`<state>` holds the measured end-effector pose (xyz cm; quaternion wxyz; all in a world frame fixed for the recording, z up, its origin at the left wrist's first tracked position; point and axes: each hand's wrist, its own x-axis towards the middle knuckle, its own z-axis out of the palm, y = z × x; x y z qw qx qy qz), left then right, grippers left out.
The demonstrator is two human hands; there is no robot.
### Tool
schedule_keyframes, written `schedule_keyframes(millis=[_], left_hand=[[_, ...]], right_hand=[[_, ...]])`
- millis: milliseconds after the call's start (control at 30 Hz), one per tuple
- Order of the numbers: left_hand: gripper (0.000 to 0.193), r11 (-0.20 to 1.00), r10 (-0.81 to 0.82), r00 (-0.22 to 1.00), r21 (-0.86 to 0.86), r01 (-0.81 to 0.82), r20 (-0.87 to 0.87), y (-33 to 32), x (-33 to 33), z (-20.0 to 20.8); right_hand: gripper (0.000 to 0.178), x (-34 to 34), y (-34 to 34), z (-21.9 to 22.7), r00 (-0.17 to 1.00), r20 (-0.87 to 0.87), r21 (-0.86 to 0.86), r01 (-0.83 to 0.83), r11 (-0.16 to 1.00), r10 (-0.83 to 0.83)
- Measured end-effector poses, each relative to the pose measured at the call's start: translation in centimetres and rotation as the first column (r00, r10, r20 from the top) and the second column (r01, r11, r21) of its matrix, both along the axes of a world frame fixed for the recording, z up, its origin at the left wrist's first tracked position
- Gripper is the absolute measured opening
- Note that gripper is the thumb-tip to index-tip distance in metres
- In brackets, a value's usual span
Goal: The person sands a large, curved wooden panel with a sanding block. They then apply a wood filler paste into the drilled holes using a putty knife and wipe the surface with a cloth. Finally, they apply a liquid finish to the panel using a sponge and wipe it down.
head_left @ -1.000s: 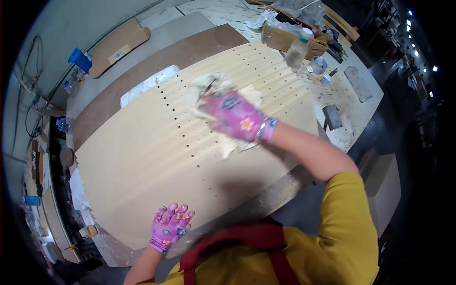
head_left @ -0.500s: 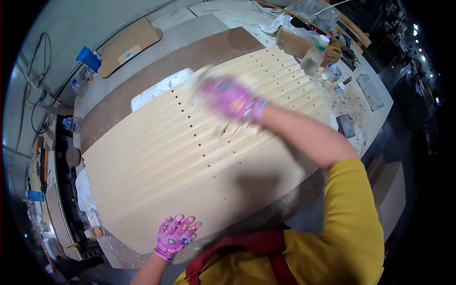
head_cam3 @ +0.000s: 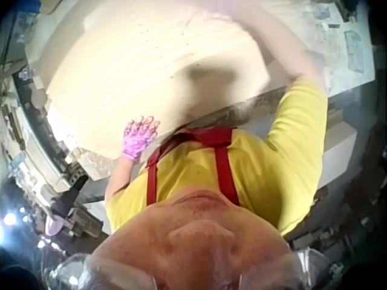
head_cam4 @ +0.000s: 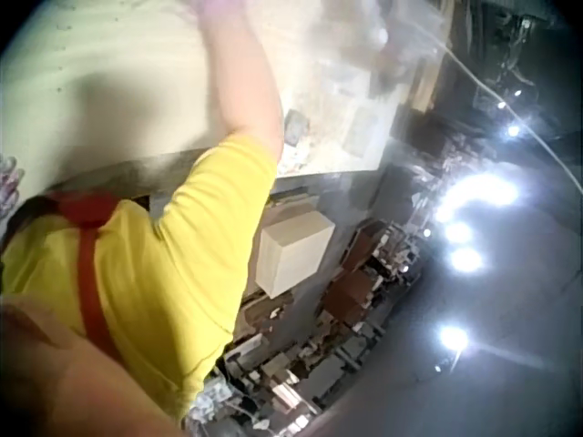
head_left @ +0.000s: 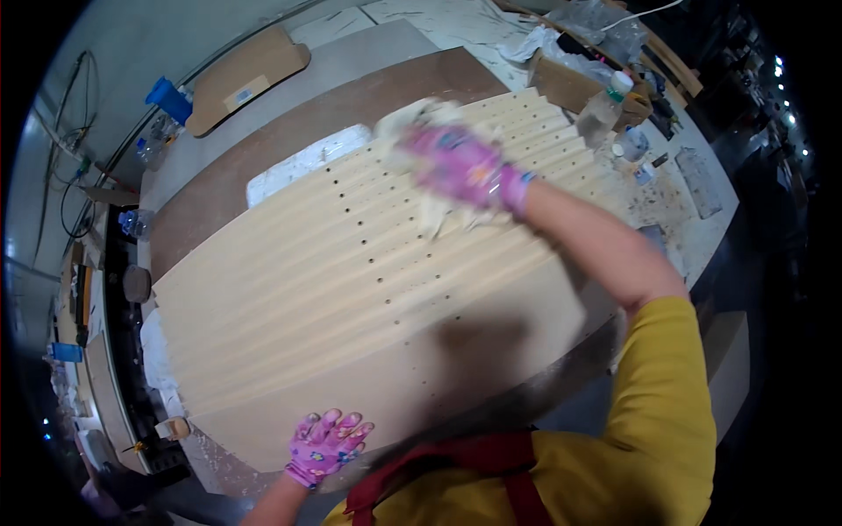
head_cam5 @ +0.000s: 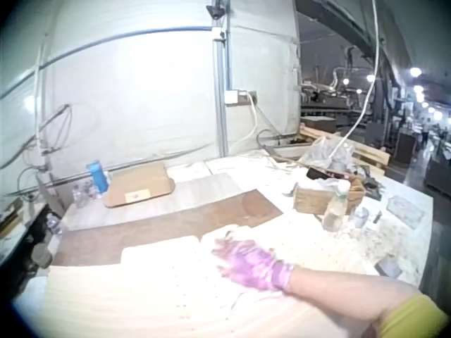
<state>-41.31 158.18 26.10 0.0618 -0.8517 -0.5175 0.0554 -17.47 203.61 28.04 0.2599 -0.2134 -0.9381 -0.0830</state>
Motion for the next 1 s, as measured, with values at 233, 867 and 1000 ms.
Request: schedule_keyframes(millis=[233, 867, 1000], left_hand=[[0.04, 0.997, -0.008, 0.993, 0.076, 0.0, 0.115, -0.6, -1.1, -2.7], [0.053, 0.997, -0.048, 0.899, -0.028, 0.067, 0.435, 0.5, -1.7, -1.1], [0.056, 0.999, -0.014, 0.908, -0.022, 0.025, 0.419, -0.8, -2.6, -1.0]], right_hand=[[0.056, 5.4, 7.5, -0.9, 0.943, 0.224, -0.208, 0.295, 0.933, -0.248], [0.055, -2.2, -0.9, 2.8, 0.943, 0.199, -0.305, 0.319, 0.898, -0.267], [0.059, -23.2, -12.3, 2.4, 0.964, 0.212, -0.387, -0.07, 0.919, 0.163]])
